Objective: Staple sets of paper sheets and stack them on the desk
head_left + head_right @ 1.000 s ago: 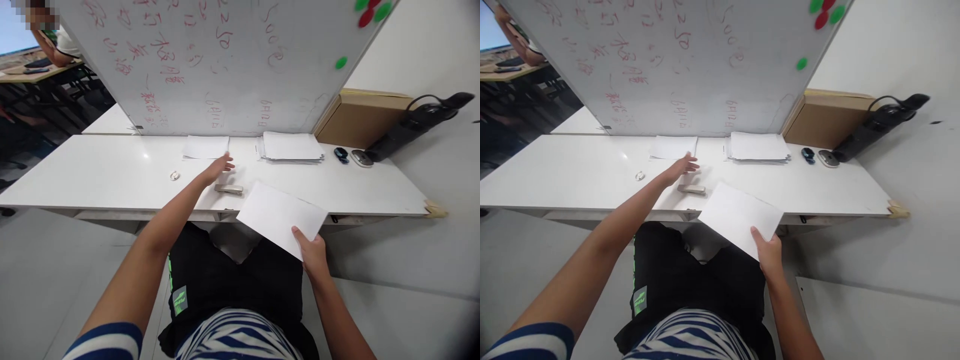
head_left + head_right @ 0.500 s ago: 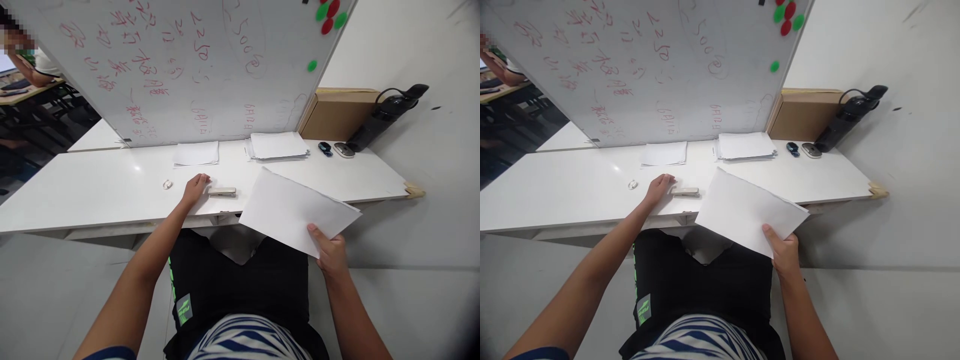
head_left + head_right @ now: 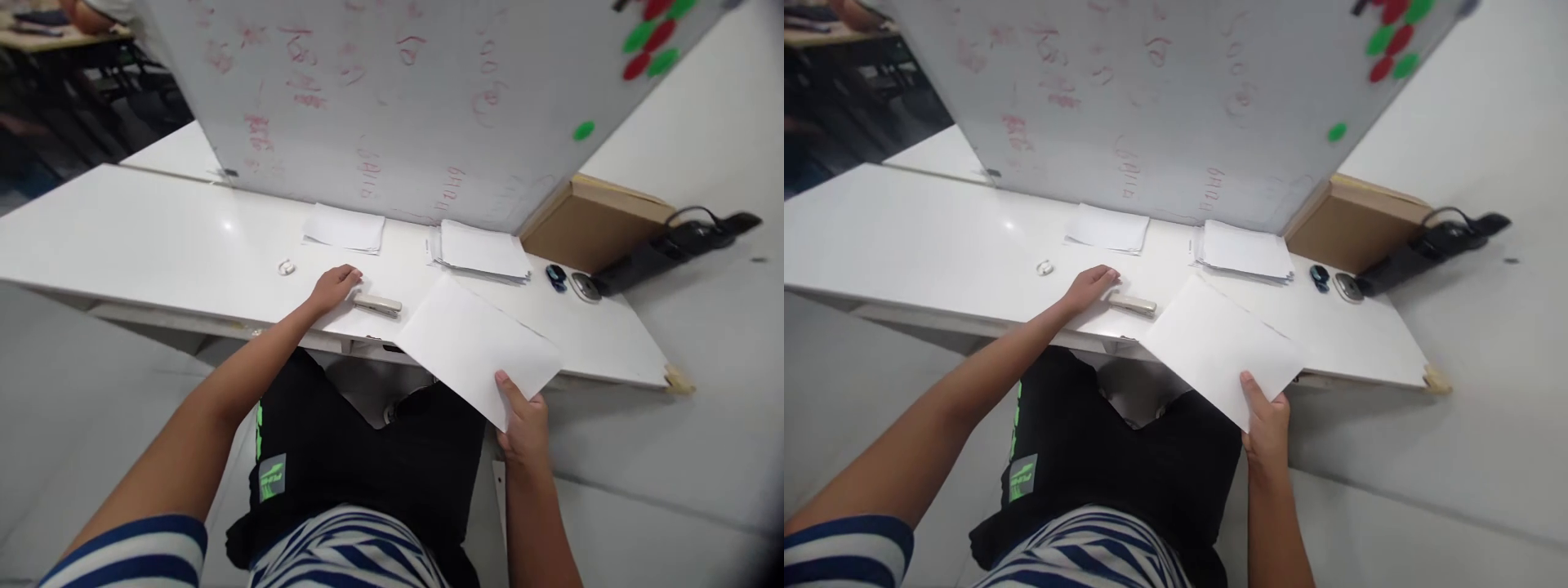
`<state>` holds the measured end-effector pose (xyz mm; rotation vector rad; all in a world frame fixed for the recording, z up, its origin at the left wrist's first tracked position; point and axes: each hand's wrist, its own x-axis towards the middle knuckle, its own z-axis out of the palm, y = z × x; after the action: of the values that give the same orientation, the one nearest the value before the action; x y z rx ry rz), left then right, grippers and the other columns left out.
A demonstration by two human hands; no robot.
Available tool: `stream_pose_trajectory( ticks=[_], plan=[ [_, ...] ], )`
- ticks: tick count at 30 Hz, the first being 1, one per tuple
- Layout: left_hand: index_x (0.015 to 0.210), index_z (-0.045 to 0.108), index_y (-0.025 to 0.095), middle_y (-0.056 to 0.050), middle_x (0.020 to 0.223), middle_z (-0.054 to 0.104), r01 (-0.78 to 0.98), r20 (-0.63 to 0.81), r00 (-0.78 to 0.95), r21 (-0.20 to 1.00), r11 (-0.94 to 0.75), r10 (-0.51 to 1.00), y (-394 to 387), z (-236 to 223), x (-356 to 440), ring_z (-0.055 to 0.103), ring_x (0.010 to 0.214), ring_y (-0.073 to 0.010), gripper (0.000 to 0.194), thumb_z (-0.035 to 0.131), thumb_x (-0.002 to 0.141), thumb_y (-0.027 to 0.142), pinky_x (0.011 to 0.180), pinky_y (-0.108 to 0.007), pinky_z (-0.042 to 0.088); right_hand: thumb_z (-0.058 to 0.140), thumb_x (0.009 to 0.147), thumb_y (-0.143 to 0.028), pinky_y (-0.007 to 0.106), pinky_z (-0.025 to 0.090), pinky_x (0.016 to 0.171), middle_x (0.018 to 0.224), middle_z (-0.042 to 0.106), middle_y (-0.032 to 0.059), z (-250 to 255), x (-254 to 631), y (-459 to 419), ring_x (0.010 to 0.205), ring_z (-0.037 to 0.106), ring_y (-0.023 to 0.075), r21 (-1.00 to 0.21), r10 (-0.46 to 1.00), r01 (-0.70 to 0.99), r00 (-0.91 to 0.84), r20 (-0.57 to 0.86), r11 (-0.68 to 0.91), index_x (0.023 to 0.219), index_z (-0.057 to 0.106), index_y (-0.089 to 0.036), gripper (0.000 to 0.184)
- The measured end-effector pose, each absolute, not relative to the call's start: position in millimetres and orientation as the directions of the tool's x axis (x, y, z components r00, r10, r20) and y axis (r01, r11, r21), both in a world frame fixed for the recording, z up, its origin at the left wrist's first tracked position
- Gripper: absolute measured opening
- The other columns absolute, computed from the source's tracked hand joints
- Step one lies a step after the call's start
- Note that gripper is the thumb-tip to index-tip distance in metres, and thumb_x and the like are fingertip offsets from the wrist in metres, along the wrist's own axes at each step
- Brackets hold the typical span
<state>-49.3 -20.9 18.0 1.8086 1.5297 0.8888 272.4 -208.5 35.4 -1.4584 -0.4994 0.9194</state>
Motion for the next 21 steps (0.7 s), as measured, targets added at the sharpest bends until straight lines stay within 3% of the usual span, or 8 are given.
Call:
stream_pose_trajectory(
  ticks=[4, 7, 12, 16, 21],
  plan=[
    [0.094, 0.068, 0.022, -0.002, 0.097, 0.072, 0.615, 0.147, 0.104, 0.768, -0.179, 0.984, -16, 13, -53, 0.063, 0.094, -0.0215, 0.037, 0.037, 0.092, 0.043, 0.083, -0.031, 0.047, 0.082, 0.059, -0.036, 0.031, 0.057, 0.076, 0.095, 0.070, 0.0058, 58, 248, -155, 0.086, 0.067, 0.0210, -0.992, 0.843, -0.102, 0.524, -0.120, -0.078, 0.099, 0.064, -0.015, 0.049],
    [0.099, 0.069, 0.022, -0.003, 0.103, 0.070, 0.691, 0.198, 0.111, 0.689, -0.219, 0.974, -11, 6, -55, 0.061, 0.098, -0.0226, 0.029, 0.044, 0.090, 0.034, 0.086, -0.033, 0.046, 0.081, 0.059, -0.040, 0.033, 0.057, 0.072, 0.095, 0.069, 0.0053, 70, 224, -95, 0.082, 0.066, 0.0208, -0.993, 0.909, -0.104, 0.407, -0.094, -0.056, 0.101, 0.061, -0.017, 0.052],
    [0.100, 0.070, 0.024, -0.001, 0.107, 0.069, 0.703, 0.226, 0.168, 0.654, -0.277, 0.960, -5, -3, -57, 0.060, 0.103, -0.0198, 0.026, 0.050, 0.084, 0.015, 0.093, -0.032, 0.045, 0.078, 0.063, -0.035, 0.032, 0.055, 0.066, 0.092, 0.069, 0.0002, 78, 175, 23, 0.080, 0.064, 0.0174, -0.980, 0.959, 0.003, 0.207, -0.193, -0.198, 0.100, 0.058, -0.024, 0.043],
    [0.099, 0.070, 0.025, 0.001, 0.106, 0.070, 0.683, 0.235, 0.144, 0.680, -0.268, 0.961, -4, -7, -59, 0.060, 0.103, -0.0183, 0.025, 0.051, 0.086, 0.016, 0.093, -0.031, 0.046, 0.068, 0.071, -0.025, 0.032, 0.055, 0.068, 0.090, 0.068, 0.0005, 70, 136, 100, 0.084, 0.062, 0.0167, -0.963, 0.967, 0.100, -0.010, -0.253, -0.251, 0.091, 0.060, -0.021, 0.022],
    [0.100, 0.070, 0.025, 0.001, 0.107, 0.070, 0.662, 0.235, 0.126, 0.704, -0.258, 0.964, -2, -10, -60, 0.061, 0.102, -0.0166, 0.024, 0.050, 0.088, 0.018, 0.093, -0.029, 0.046, 0.068, 0.072, -0.023, 0.036, 0.056, 0.071, 0.097, 0.068, 0.0027, 53, 105, 153, 0.093, 0.060, 0.0197, -0.948, 0.956, 0.169, -0.070, -0.284, -0.269, 0.084, 0.061, -0.023, 0.014]
  ],
)
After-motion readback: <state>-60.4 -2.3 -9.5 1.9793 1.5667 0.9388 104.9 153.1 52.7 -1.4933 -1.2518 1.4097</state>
